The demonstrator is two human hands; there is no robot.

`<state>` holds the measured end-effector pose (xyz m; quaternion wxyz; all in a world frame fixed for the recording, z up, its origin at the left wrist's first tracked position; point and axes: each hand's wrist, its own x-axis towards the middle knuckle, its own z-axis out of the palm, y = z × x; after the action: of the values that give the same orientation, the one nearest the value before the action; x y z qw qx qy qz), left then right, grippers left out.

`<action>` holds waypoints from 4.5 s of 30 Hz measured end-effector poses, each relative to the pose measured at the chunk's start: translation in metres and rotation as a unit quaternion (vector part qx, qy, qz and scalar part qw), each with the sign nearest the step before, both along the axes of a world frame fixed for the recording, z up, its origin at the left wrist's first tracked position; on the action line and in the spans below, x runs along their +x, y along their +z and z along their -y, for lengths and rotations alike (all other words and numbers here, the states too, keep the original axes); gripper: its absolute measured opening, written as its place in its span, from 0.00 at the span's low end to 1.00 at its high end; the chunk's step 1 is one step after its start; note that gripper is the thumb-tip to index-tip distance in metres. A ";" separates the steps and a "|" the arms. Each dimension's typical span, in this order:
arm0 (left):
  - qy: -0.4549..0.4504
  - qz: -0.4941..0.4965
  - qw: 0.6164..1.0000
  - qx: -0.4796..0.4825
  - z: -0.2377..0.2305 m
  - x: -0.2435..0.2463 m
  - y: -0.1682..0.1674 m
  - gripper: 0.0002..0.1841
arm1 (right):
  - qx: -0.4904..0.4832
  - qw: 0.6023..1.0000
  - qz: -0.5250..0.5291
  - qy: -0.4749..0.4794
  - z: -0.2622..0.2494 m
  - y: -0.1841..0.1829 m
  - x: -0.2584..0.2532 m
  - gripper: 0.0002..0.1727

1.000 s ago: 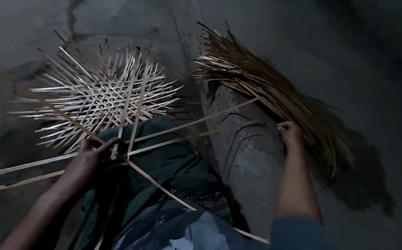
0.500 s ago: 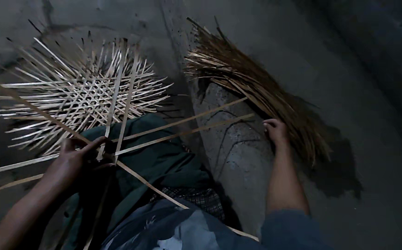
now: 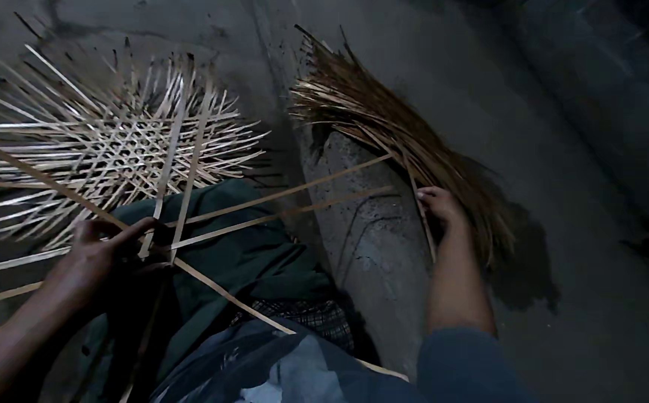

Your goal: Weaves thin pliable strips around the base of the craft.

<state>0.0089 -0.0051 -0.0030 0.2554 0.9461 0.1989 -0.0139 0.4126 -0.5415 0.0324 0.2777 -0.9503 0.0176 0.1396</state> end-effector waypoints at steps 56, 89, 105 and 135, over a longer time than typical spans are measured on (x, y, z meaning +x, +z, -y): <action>0.055 0.018 0.994 -0.088 -0.005 0.001 -0.010 0.37 | 0.087 0.713 0.175 0.674 -0.343 -0.016 -0.212 0.18; 0.036 -0.031 0.995 -0.083 -0.005 0.000 0.001 0.38 | 0.369 0.865 -0.288 0.183 -0.441 0.000 -0.104 0.24; 0.052 0.031 0.995 -0.074 -0.001 -0.007 -0.003 0.36 | 0.160 0.849 -0.287 0.414 -0.346 -0.005 -0.241 0.30; 0.096 0.015 0.992 -0.078 0.013 -0.020 -0.001 0.38 | 0.193 0.817 -0.315 0.443 -0.336 -0.019 -0.242 0.33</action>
<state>-0.0109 -0.0182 -0.0038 0.3311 0.9001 0.2830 0.0099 0.1706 -0.2053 0.0130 0.3428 -0.6868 -0.3458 0.5396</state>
